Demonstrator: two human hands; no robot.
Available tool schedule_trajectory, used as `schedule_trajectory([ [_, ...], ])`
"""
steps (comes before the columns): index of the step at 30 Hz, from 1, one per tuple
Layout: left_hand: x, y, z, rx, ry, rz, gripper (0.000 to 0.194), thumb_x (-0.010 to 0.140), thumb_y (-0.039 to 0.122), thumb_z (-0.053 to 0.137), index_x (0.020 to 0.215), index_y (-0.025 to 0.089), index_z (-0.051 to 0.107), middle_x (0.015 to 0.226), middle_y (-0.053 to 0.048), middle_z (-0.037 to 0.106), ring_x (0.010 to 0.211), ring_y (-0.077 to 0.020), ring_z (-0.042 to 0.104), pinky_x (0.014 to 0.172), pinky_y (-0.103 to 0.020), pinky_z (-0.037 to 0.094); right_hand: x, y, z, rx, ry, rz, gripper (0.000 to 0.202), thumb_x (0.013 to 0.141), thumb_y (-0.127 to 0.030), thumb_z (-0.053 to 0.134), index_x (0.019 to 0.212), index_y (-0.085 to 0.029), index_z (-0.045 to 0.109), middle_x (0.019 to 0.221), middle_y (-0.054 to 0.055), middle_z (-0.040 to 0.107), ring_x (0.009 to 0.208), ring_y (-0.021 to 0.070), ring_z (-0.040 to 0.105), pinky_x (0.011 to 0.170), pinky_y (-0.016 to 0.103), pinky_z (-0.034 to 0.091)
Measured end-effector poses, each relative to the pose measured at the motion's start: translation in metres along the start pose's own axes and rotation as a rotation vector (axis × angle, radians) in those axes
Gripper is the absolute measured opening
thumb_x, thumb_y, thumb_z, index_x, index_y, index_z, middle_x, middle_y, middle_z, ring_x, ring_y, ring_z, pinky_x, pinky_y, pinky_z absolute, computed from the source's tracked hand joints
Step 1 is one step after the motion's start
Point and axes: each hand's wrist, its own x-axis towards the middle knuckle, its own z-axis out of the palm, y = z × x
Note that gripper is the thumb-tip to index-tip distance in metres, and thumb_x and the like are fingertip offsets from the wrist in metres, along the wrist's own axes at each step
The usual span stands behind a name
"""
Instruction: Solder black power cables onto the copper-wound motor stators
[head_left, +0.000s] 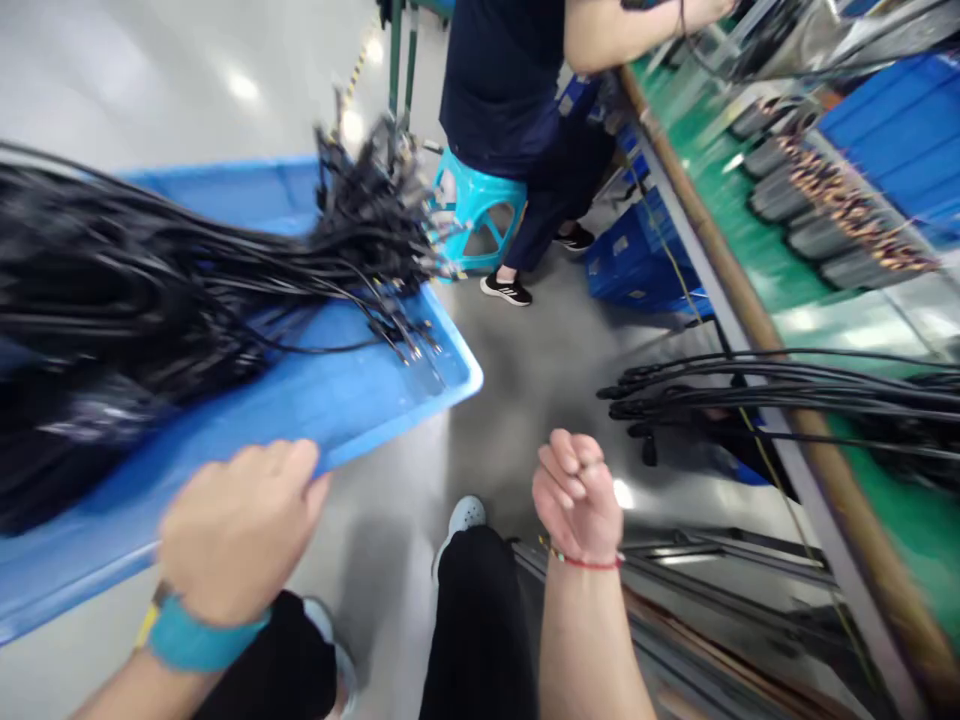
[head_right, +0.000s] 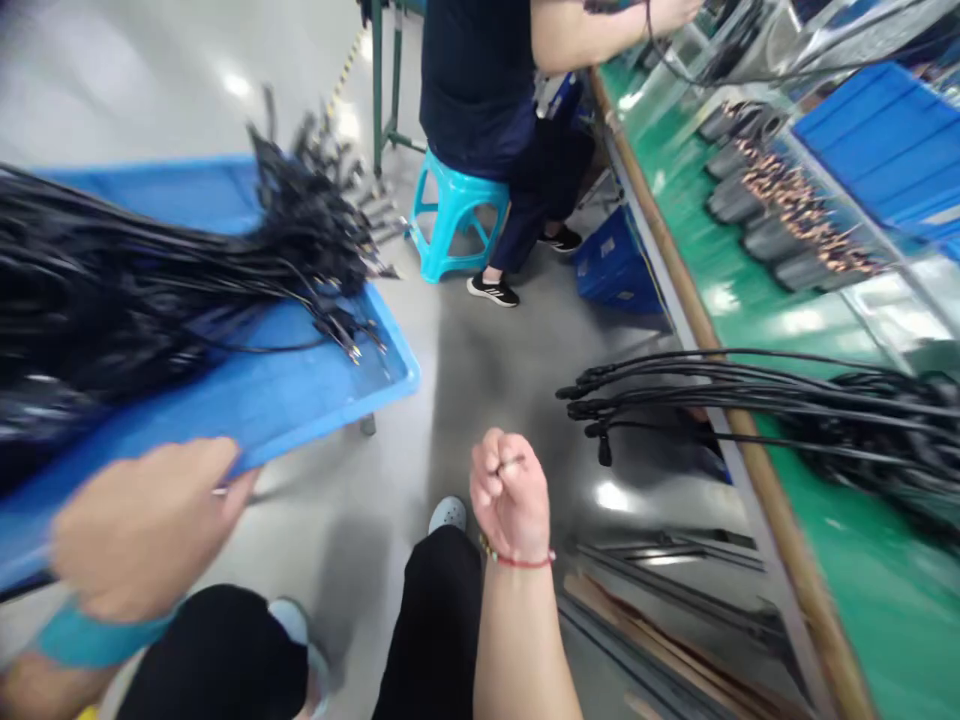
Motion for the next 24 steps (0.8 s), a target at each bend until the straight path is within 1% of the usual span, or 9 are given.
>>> schedule_trajectory([
  [1, -0.002, 0.000, -0.011, 0.059, -0.032, 0.042, 0.017, 0.088, 0.028, 0.052, 0.075, 0.019, 0.058, 0.073, -0.005, 0.058, 0.078, -0.0225, 0.057, 0.069, -0.037, 0.045, -0.014, -0.012, 0.032, -0.060, -0.121, -0.076, 0.018, 0.075, -0.029, 0.077, 0.075, -0.021, 0.060, 0.072, -0.005, 0.053, 0.048, 0.0017, 0.046, 0.038, 0.009, 0.041],
  [3, -0.011, 0.005, -0.024, 0.123, -0.144, 0.159, 0.014, 0.087, 0.025, 0.052, 0.076, 0.020, 0.058, 0.073, -0.006, 0.059, 0.078, -0.0243, 0.057, 0.066, -0.037, 0.042, -0.031, -0.026, 0.083, -0.324, -0.205, -0.191, 0.007, 0.081, -0.021, 0.071, 0.080, -0.022, 0.064, 0.077, -0.003, 0.058, 0.055, 0.0054, 0.056, 0.049, 0.017, 0.051],
  [6, -0.033, 0.015, -0.028, 0.033, -0.354, 0.267, 0.012, 0.088, 0.023, 0.049, 0.089, 0.019, 0.060, 0.085, -0.007, 0.063, 0.088, -0.0251, 0.059, 0.073, -0.038, 0.043, -0.040, -0.021, 0.117, -0.747, -0.183, -0.077, 0.005, 0.084, -0.023, 0.065, 0.087, -0.019, 0.066, 0.086, 0.002, 0.064, 0.071, 0.0109, 0.064, 0.067, 0.025, 0.055],
  [8, -0.047, 0.017, -0.028, -0.021, -0.474, 0.337, 0.014, 0.089, 0.021, 0.048, 0.095, 0.019, 0.060, 0.091, -0.007, 0.064, 0.091, -0.0245, 0.060, 0.078, -0.037, 0.043, -0.050, -0.008, 0.117, -0.959, -0.158, 0.031, 0.028, 0.081, -0.025, 0.067, 0.109, -0.021, 0.064, 0.106, 0.005, 0.065, 0.087, 0.0151, 0.066, 0.078, 0.030, 0.056],
  [10, -0.060, 0.015, -0.029, -0.039, -0.551, 0.409, 0.016, 0.088, 0.018, 0.048, 0.099, 0.019, 0.059, 0.094, -0.006, 0.064, 0.090, -0.0230, 0.061, 0.079, -0.035, 0.044, -0.073, 0.003, 0.109, -1.106, -0.036, 0.003, 0.037, 0.083, -0.027, 0.064, 0.119, -0.023, 0.060, 0.122, 0.007, 0.061, 0.105, 0.0188, 0.062, 0.095, 0.037, 0.050],
  [13, -0.075, 0.011, -0.031, -0.025, -0.618, 0.490, 0.019, 0.088, 0.016, 0.046, 0.101, 0.019, 0.059, 0.095, -0.007, 0.064, 0.091, -0.0221, 0.061, 0.080, -0.033, 0.045, -0.130, 0.017, 0.095, -1.059, 0.308, -0.029, 0.030, 0.090, -0.034, 0.053, 0.117, -0.021, 0.061, 0.122, 0.008, 0.062, 0.113, 0.0205, 0.059, 0.103, 0.040, 0.044],
  [16, -0.088, 0.007, -0.033, 0.010, -0.657, 0.566, 0.022, 0.089, 0.015, 0.043, 0.102, 0.017, 0.060, 0.096, -0.009, 0.064, 0.092, -0.0241, 0.062, 0.080, -0.035, 0.046, -0.207, 0.034, 0.086, -0.972, 0.605, 0.135, 0.036, 0.095, -0.039, 0.039, 0.120, -0.020, 0.056, 0.123, 0.009, 0.062, 0.114, 0.0189, 0.058, 0.103, 0.036, 0.044],
  [21, -0.094, 0.007, -0.040, 0.067, -0.691, 0.698, 0.022, 0.089, 0.017, 0.045, 0.106, 0.017, 0.059, 0.103, -0.009, 0.066, 0.096, -0.0246, 0.063, 0.081, -0.034, 0.048, -0.350, 0.060, 0.098, -0.937, 0.544, 0.381, 0.024, 0.085, -0.031, 0.049, 0.095, -0.018, 0.066, 0.090, 0.007, 0.071, 0.082, 0.0191, 0.067, 0.079, 0.031, 0.054],
  [24, -0.100, 0.016, -0.050, 0.098, -0.687, 0.723, 0.022, 0.091, 0.019, 0.045, 0.108, 0.019, 0.058, 0.106, -0.008, 0.067, 0.099, -0.0215, 0.063, 0.082, -0.030, 0.047, -0.422, 0.065, 0.123, -0.968, 0.553, 0.494, 0.022, 0.080, -0.024, 0.049, 0.089, -0.019, 0.069, 0.088, 0.006, 0.072, 0.085, 0.0210, 0.068, 0.081, 0.031, 0.052],
])
